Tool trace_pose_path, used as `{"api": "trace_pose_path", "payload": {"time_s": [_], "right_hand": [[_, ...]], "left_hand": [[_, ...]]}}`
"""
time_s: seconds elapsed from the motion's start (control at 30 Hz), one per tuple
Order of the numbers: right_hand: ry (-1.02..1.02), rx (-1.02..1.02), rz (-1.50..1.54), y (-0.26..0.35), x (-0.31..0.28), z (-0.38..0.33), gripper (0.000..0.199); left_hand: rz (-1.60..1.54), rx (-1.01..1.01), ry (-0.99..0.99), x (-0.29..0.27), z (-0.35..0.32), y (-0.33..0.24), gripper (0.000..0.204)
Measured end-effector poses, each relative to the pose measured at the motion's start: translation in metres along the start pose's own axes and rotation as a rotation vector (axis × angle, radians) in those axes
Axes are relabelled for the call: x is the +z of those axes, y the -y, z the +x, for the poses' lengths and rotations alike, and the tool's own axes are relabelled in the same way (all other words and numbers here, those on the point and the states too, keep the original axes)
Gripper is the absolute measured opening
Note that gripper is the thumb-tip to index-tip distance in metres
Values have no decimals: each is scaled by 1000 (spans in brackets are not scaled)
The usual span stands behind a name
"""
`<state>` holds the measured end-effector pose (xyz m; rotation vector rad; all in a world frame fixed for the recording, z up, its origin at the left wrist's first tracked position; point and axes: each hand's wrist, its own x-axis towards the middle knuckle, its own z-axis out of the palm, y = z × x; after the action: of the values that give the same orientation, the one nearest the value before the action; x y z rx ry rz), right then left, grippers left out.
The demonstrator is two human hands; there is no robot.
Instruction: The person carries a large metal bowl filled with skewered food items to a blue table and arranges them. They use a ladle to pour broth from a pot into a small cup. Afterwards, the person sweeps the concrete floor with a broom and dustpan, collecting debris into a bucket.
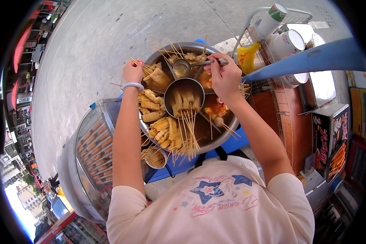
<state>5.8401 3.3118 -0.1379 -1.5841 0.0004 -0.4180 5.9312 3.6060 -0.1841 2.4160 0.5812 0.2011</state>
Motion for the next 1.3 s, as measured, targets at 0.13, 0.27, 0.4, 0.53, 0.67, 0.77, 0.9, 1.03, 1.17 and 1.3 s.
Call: {"api": "trace_pose_path", "payload": {"time_s": [0.13, 0.27, 0.4, 0.53, 0.67, 0.77, 0.9, 1.03, 1.17, 1.3], "right_hand": [[11, 12, 57, 9, 3, -7, 11], [15, -13, -51, 0, 0, -3, 11], [-22, 34, -42, -5, 2, -5, 12], [-105, 130, 57, 6, -1, -7, 14], [-156, 166, 178, 33, 2, -3, 14], [-157, 222, 244, 47, 7, 2, 14], [-116, 270, 345, 44, 26, 5, 14], [-73, 279, 396, 39, 47, -1, 13], [-83, 277, 405, 37, 50, 0, 12], [-48, 245, 387, 44, 53, -2, 13]], "left_hand": [[-136, 91, -181, 6, 5, 12, 13], [-385, -16, 28, -1, 19, 8, 17], [-465, 19, 65, -7, 13, 5, 17], [-222, 55, -9, -16, -3, 5, 15], [-88, 29, -44, -20, -9, 16, 14], [-29, -32, 20, -19, -15, 16, 15], [137, -22, 42, -25, -19, 4, 18], [114, -13, 74, -35, -16, 3, 23], [26, -64, 50, -49, -29, -25, 26], [-49, 158, -109, -55, -25, -7, 22]]}}
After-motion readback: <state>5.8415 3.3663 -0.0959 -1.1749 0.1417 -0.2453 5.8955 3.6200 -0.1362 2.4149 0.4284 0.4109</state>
